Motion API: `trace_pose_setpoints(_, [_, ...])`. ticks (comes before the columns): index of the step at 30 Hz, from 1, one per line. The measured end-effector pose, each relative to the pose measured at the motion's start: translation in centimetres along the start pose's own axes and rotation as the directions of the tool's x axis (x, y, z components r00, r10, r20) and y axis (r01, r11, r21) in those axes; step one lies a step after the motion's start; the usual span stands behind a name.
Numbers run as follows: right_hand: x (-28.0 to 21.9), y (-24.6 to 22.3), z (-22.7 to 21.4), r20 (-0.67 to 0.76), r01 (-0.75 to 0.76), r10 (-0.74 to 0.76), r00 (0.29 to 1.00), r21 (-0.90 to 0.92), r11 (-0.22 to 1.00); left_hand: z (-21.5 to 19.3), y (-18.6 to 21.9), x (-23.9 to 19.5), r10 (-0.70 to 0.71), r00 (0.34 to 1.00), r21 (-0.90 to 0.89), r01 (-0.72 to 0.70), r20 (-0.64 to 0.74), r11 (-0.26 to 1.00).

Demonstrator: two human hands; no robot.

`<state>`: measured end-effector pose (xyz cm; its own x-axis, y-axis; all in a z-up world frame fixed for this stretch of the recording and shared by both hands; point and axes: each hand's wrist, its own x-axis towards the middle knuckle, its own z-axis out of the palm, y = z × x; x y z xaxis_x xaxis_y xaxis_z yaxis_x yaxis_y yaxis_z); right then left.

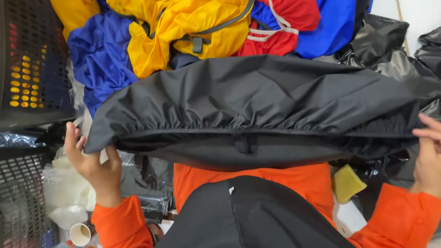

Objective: The person cleans a black garment with a yellow sponge, then places it into a clear plastic bag. They then pick up a yellow garment and use scissors to cut a black strap attached to it.

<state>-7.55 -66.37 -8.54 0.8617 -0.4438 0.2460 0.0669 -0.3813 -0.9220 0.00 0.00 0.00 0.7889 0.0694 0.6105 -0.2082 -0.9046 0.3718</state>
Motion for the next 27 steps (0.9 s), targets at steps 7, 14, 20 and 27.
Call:
trace_pose_setpoints(7, [-2.2, -1.4, -1.3, 0.313, -0.192, 0.262, 0.913, -0.237, 0.952, -0.6, -2.5, -2.9, -0.143, 0.988, -0.203, 0.151, 0.056, 0.967])
trace_pose_setpoints(14, [0.8, -10.0, 2.9, 0.003, 0.163, -0.167, 0.986, -0.244, 0.956, 2.8, 5.2, 1.4, -0.209, 0.792, -0.156, 0.145, -0.573, 0.977])
trace_pose_setpoints(20, [1.2, -11.6, 11.6, 0.202, 0.300, -0.224, 0.953, -0.715, 0.631, 8.4, 19.2, 1.8, 0.566, 0.797, -0.371, -0.470, 0.211, 0.801])
trace_pose_setpoints(27, [-3.5, -2.9, 12.5, 0.223, 0.184, -0.008, 0.975, -0.783, 0.595, 15.2, 13.9, -2.4, 0.524, 0.550, -0.302, -0.445, 0.651, 0.843])
